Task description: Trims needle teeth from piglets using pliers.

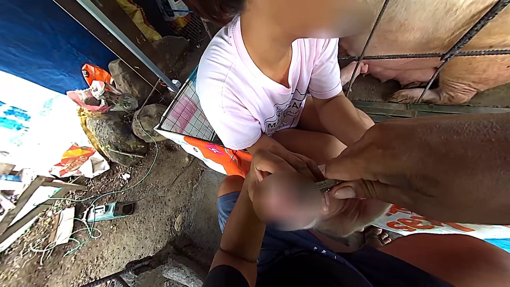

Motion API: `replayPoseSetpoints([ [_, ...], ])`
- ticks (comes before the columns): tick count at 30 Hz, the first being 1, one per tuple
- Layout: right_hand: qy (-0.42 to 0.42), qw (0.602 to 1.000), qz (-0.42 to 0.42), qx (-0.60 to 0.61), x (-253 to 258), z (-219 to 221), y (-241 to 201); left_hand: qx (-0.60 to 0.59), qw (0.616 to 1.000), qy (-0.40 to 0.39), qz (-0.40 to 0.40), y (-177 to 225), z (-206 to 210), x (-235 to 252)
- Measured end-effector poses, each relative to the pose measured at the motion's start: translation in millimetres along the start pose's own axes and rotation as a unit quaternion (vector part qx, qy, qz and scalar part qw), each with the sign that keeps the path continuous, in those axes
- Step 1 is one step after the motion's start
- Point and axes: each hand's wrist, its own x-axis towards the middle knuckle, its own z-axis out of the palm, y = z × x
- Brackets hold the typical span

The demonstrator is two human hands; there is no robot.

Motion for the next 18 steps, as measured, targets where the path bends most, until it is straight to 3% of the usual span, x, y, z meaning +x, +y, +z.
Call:
replayPoseSetpoints([
  [5, -0.023, 1.0, 0.0, -0.021, 4, -6, -4, -0.045, 0.999, 0.029, -0.007, 6, 11, 9],
  [11, -0.033, 0.998, 0.005, -0.054, 2, -7, -2, 0.014, 1.0, 0.011, -0.022, 13, 9, 14],
  [15, -0.037, 0.994, 0.014, -0.104, 3, -11, -6, -0.126, 0.988, 0.058, -0.075, -7, -7, -40],
  [18, -0.037, 0.988, 0.018, -0.146, 7, -14, -14, -0.122, 0.979, 0.12, -0.111, -6, -8, -58],
])
